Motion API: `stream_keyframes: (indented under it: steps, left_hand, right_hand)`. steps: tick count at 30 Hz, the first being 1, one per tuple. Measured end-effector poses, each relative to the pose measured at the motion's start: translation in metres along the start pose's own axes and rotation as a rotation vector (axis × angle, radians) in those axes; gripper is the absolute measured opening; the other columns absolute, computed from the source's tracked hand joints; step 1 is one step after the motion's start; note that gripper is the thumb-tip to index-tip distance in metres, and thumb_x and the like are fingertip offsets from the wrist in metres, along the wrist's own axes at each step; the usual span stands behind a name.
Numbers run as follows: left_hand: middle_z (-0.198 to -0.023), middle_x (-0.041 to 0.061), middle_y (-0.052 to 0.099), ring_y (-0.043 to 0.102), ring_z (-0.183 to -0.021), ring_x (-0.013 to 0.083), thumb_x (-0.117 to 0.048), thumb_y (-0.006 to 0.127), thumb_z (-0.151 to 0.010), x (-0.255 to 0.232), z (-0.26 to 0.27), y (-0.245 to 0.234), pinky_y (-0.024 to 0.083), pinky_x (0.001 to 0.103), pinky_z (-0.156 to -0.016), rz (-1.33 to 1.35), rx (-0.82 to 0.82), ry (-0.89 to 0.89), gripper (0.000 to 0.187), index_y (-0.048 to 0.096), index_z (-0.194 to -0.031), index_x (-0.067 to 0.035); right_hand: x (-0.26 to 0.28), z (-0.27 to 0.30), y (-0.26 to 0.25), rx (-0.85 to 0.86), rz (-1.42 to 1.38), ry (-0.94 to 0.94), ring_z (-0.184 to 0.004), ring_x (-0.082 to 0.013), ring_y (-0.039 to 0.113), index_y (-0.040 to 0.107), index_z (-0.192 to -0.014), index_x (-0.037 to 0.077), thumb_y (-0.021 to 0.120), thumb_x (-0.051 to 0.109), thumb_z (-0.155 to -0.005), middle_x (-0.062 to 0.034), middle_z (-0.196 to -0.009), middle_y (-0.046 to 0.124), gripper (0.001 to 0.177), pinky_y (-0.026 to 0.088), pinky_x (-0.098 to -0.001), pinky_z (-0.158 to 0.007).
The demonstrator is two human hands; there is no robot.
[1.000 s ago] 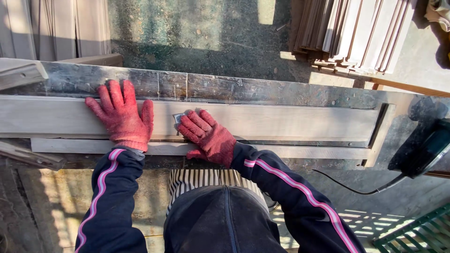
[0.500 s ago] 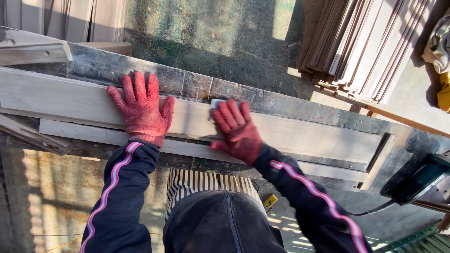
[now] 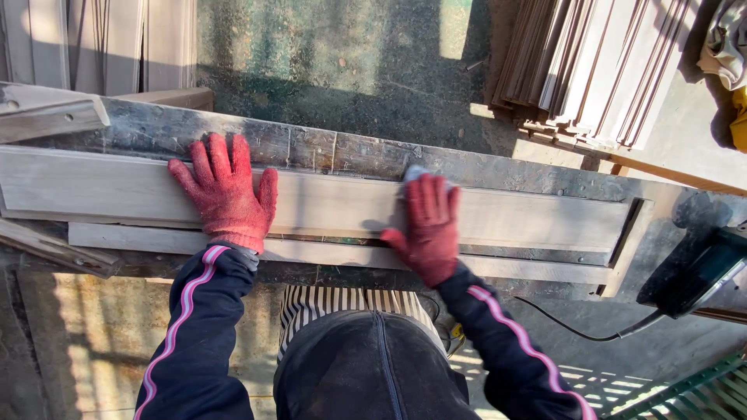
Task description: Sanding a wooden plank using an angle grinder followed by manual sanding with sandpaper.
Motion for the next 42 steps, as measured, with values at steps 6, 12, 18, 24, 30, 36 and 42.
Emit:
stream_keyframes:
  steps: [6,12,18,24,30,36,42]
  left_hand:
    - [-0.144,0.025,0.045,0.037,-0.138,0.0458,-0.038,0.077,-0.088,0.001,0.004,0.002,0.022,0.072,-0.111,-0.031,0.000,0.002,0.072,0.056,-0.146,-0.001]
    - [-0.144,0.025,0.044,0.036,-0.138,0.0461,-0.035,0.081,-0.087,0.000,0.002,0.000,0.023,0.072,-0.112,-0.031,0.013,-0.005,0.073,0.055,-0.145,-0.001]
    - [-0.144,0.027,0.047,0.037,-0.139,0.0475,-0.037,0.080,-0.086,0.004,0.005,0.005,0.022,0.074,-0.111,0.008,-0.013,0.017,0.075,0.057,-0.146,0.002]
    - [-0.143,0.031,0.052,0.044,-0.127,0.0523,-0.033,0.074,-0.094,0.001,0.000,-0.008,0.027,0.073,-0.106,0.021,-0.070,0.120,0.061,0.065,-0.137,0.011]
    - [-0.139,0.030,0.054,0.047,-0.120,0.0506,-0.030,0.076,-0.090,0.000,-0.002,-0.011,0.030,0.071,-0.105,-0.018,-0.067,0.136,0.060,0.067,-0.134,0.010]
    - [-0.138,0.032,0.056,0.048,-0.122,0.0512,-0.027,0.078,-0.091,-0.001,0.001,-0.012,0.030,0.072,-0.106,-0.035,-0.083,0.159,0.061,0.068,-0.137,0.012]
    - [-0.133,0.029,0.053,0.047,-0.119,0.0472,-0.026,0.078,-0.086,0.000,0.000,-0.014,0.032,0.068,-0.105,-0.083,-0.077,0.196,0.061,0.066,-0.134,0.011]
  right_hand:
    - [0.098,-0.049,0.041,-0.023,-0.119,-0.164,-0.153,-0.0335,0.035,0.042,-0.157,0.018,0.042,0.086,-0.081,-0.0113,-0.160,0.045,0.101,0.019,-0.0604,-0.129]
    - [-0.082,0.020,-0.045,0.003,0.174,0.190,-0.147,-0.0409,0.039,0.045,-0.157,0.013,0.045,0.079,-0.093,-0.0186,-0.156,0.048,0.092,0.023,-0.0644,-0.121]
    - [0.032,-0.008,0.015,-0.111,-0.120,0.083,-0.156,-0.0405,0.023,0.033,-0.163,0.016,0.041,0.086,-0.086,-0.0172,-0.166,0.033,0.105,0.011,-0.0597,-0.127]
    - [0.031,-0.002,0.024,-0.072,-0.090,-0.006,-0.163,-0.0261,0.013,0.026,-0.165,0.020,0.035,0.080,-0.095,-0.0062,-0.173,0.017,0.093,0.004,-0.0515,-0.135]
    - [-0.203,0.106,-0.045,-0.099,0.191,0.590,-0.160,-0.0364,0.013,0.010,-0.166,0.021,0.021,0.073,-0.103,-0.0116,-0.174,0.012,0.082,0.003,-0.0559,-0.129]
    - [-0.094,0.049,0.002,-0.194,0.044,0.426,-0.162,-0.0370,0.010,0.012,-0.168,0.015,0.043,0.071,-0.098,-0.0155,-0.174,0.012,0.094,0.000,-0.0637,-0.130]
    - [0.016,0.019,-0.009,-0.064,-0.151,0.107,-0.156,-0.0310,0.033,0.037,-0.159,0.020,0.032,0.077,-0.092,-0.0079,-0.167,0.037,0.089,0.015,-0.0588,-0.131]
Point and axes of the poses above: each hand's wrist, its own z-axis away from the middle knuckle, its own y-axis out of the palm, x = y × z, the point moved 2 cm from there along -z, towards the middle knuckle
